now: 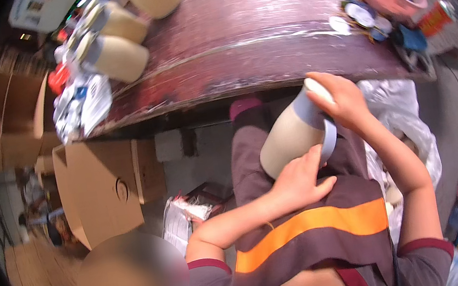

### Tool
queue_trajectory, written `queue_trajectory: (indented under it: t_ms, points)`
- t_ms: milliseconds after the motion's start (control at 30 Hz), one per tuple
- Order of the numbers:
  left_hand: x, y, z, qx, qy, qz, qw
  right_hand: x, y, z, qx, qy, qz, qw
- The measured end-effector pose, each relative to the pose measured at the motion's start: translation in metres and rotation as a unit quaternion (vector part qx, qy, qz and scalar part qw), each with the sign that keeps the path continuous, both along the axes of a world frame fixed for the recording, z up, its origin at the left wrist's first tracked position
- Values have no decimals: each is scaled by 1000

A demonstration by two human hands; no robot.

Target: The person assembles beige plastic pitchers by attaching handles and securing lids. They repeatedly pick up a pitcher, fit a handle, and press a lid onto the top, then place the finished unit on a wooden table. Another person works nearby, also handling pitchers.

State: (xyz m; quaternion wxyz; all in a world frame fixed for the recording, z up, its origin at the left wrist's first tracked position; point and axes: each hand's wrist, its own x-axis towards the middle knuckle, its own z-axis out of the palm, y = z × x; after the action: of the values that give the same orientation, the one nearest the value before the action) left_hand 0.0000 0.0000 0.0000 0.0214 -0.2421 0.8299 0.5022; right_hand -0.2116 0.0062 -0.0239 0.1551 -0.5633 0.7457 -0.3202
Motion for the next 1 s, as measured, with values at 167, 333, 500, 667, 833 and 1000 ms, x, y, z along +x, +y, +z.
queue_trajectory:
  t_ms: [167,333,500,667,833,1000]
  points:
    - [-18,-45,-21,-87,62,144,984,-22,12,-3,32,-23,41,998]
    - [-2,-123,-31,73,133,222,963,-1,38,44,-135,1,270,953]
    - [17,-125,-56,156,142,195,958,39,32,40,-236,16,366,900]
    - [28,-90,-11,266,70,111,955,11,43,25,-114,-49,221,967]
    - [13,-55,9,397,86,78,910,-8,9,14,18,-296,137,945]
    - [-7,-41,12,289,126,210,926,-40,-22,-10,-25,-265,151,952]
